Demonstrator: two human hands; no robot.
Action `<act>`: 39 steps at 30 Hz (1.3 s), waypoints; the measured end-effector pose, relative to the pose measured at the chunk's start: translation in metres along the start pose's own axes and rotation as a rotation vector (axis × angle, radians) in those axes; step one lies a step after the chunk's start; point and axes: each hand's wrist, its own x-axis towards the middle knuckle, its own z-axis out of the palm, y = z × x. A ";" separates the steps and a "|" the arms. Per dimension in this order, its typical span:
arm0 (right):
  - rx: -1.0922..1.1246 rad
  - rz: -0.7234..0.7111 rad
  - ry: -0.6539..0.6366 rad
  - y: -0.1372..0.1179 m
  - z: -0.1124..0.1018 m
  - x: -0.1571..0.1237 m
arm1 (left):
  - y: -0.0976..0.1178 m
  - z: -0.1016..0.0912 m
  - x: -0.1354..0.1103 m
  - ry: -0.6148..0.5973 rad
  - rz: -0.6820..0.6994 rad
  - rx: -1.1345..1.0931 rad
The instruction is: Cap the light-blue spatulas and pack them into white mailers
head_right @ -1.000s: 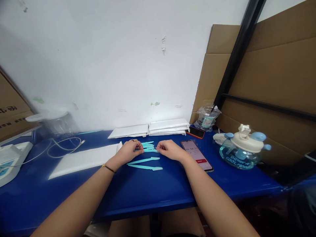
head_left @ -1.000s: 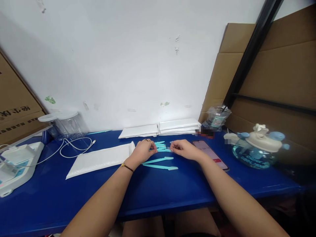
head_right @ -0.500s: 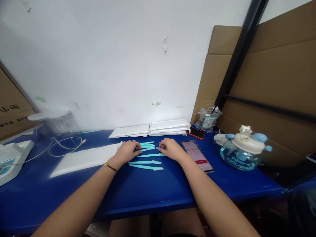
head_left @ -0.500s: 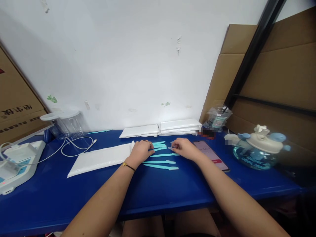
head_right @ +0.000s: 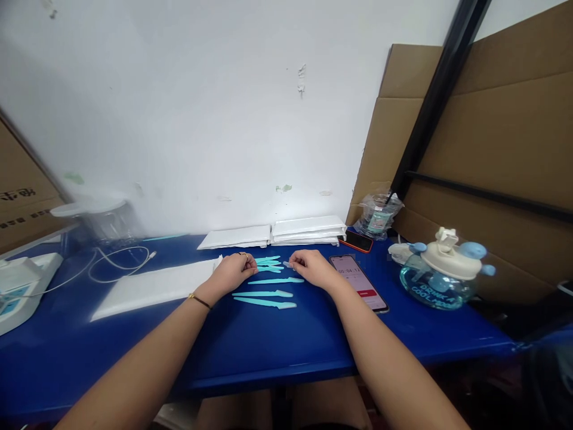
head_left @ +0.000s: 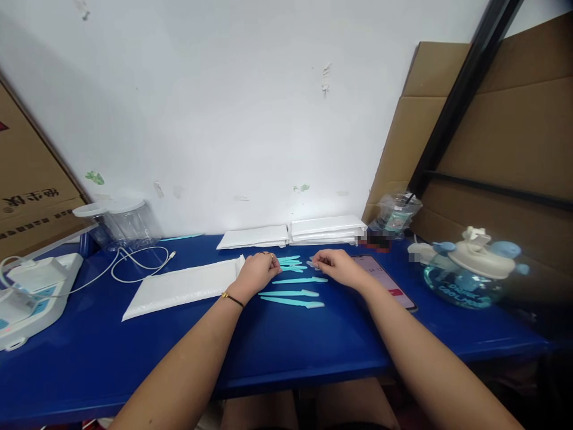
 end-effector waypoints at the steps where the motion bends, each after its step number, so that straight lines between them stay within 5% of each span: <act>1: 0.010 0.000 -0.006 -0.001 0.000 0.000 | 0.000 0.000 0.000 0.001 -0.001 -0.007; 13: 0.094 -0.019 -0.057 -0.017 0.004 -0.002 | 0.005 0.001 0.000 0.005 0.072 -0.083; 20: 0.088 -0.043 -0.141 -0.014 -0.003 -0.004 | 0.008 0.001 -0.004 -0.141 0.106 -0.131; 25: -0.072 0.057 0.080 0.008 -0.020 -0.005 | 0.000 -0.002 -0.002 0.017 0.028 0.058; 34: -0.266 -0.010 -0.035 0.010 -0.007 -0.002 | -0.010 0.003 0.003 -0.006 -0.025 0.135; 39: -0.112 0.003 -0.027 0.006 -0.004 -0.002 | -0.007 0.000 0.002 0.016 -0.006 0.057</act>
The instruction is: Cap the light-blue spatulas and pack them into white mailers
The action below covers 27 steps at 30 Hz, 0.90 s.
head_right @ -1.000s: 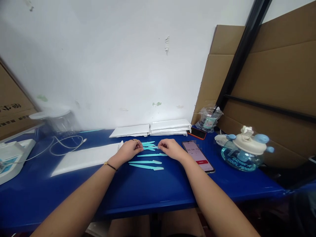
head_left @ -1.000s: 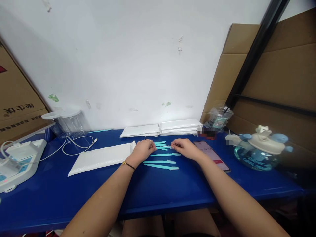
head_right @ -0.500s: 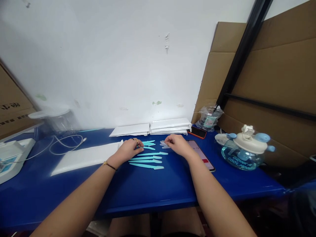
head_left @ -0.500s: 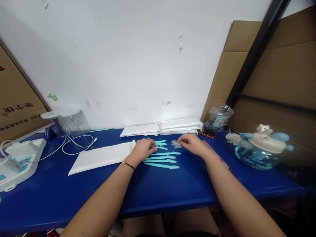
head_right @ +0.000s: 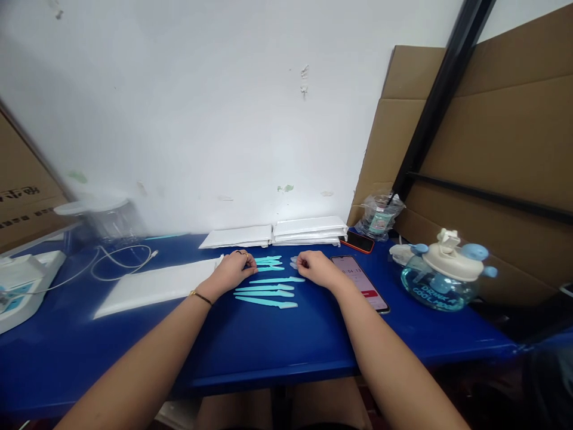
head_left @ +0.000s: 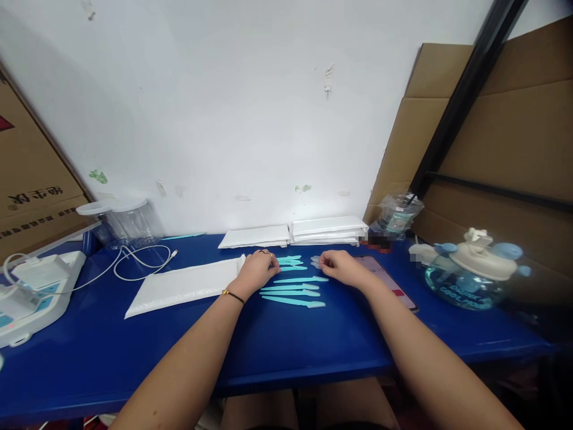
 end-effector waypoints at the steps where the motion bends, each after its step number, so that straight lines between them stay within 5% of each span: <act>1: 0.050 0.005 0.002 -0.001 0.000 0.000 | 0.001 -0.001 0.000 0.011 -0.001 -0.017; 14: 0.197 -0.029 -0.062 -0.011 0.002 -0.001 | 0.009 0.001 -0.002 0.041 0.046 -0.061; 19: 0.192 -0.076 -0.154 -0.018 0.001 -0.001 | 0.016 0.000 -0.004 -0.060 0.121 -0.082; 27: -0.059 0.074 0.144 0.012 -0.009 0.003 | 0.000 0.000 -0.001 0.044 0.028 0.073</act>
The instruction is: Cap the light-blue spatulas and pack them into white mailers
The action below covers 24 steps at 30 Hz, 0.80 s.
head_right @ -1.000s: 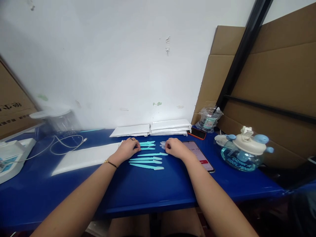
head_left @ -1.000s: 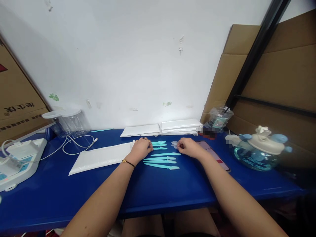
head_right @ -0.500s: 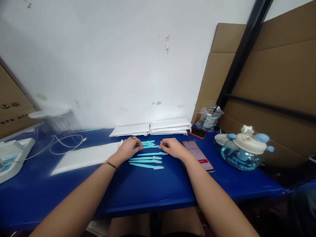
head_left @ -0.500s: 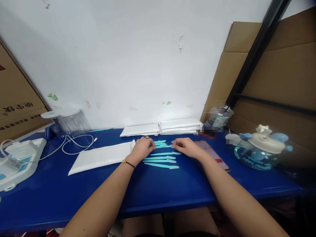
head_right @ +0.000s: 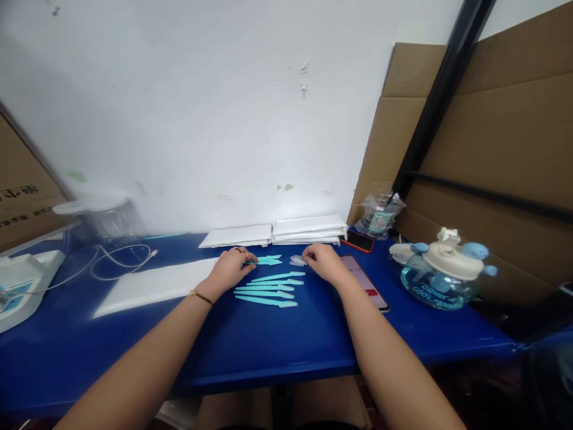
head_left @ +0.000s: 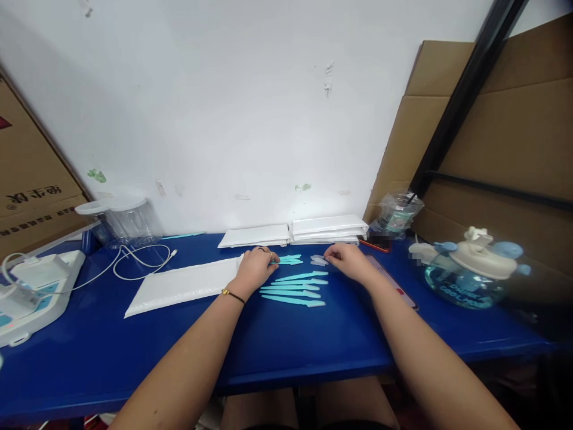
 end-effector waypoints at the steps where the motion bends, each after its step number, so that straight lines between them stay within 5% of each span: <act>1: -0.023 0.002 -0.005 0.002 0.001 0.001 | -0.002 0.001 0.001 0.001 0.000 0.019; 15: -0.205 -0.119 -0.088 -0.013 0.022 0.005 | -0.001 0.002 0.005 -0.013 0.037 0.080; 24: 0.083 -0.112 -0.113 -0.014 0.016 0.000 | 0.000 0.001 0.004 -0.034 0.081 0.055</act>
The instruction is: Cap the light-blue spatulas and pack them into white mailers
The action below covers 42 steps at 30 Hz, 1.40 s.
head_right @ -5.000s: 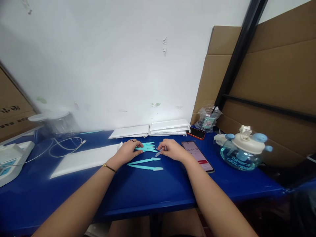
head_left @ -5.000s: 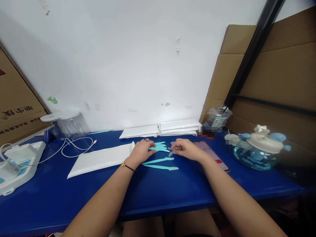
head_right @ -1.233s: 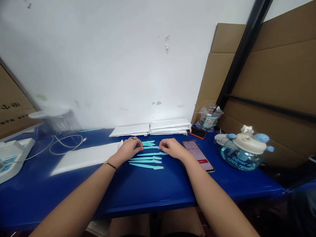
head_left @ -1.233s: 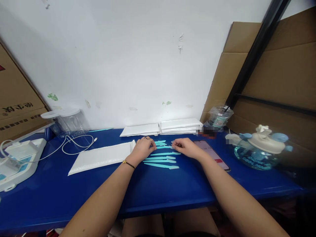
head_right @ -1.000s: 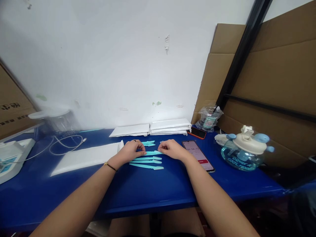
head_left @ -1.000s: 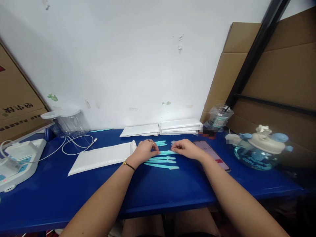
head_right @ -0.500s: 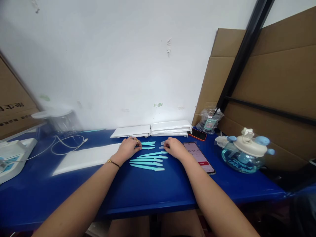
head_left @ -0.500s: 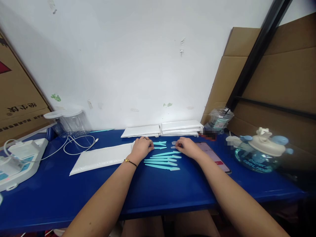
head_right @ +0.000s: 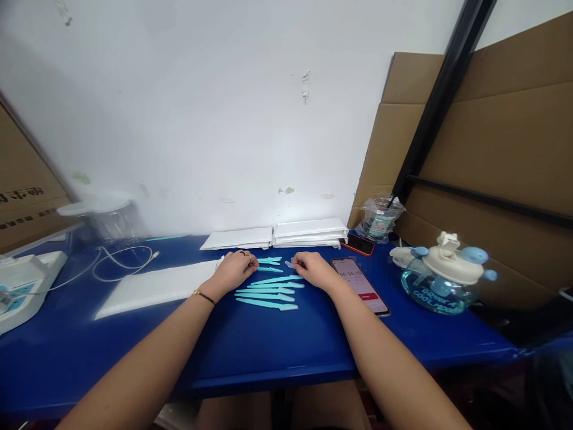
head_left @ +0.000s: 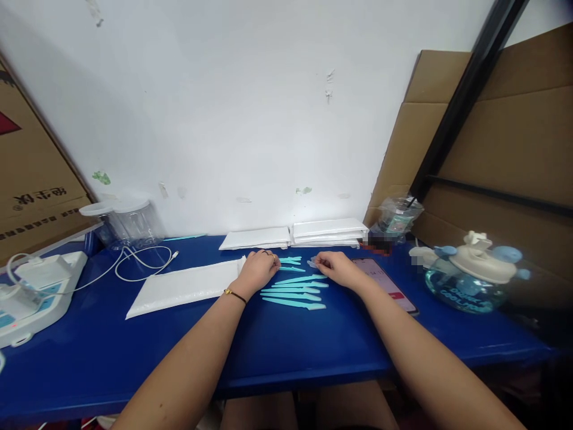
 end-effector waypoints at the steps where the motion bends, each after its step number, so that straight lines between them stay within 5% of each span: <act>1: 0.012 -0.011 -0.004 0.000 -0.001 0.000 | 0.000 0.000 0.000 0.003 -0.001 -0.001; 23: 0.054 -0.074 -0.020 -0.010 0.001 0.000 | 0.003 0.002 0.002 0.054 0.011 -0.059; 29: 0.119 -0.061 -0.126 -0.011 0.002 -0.002 | 0.009 -0.001 -0.001 -0.091 0.084 -0.201; 36: -0.146 0.085 0.163 0.017 -0.011 0.002 | -0.004 0.005 0.001 0.115 -0.116 -0.044; 42: -0.195 0.059 0.125 0.022 -0.001 0.006 | -0.012 0.014 0.003 0.095 -0.140 0.029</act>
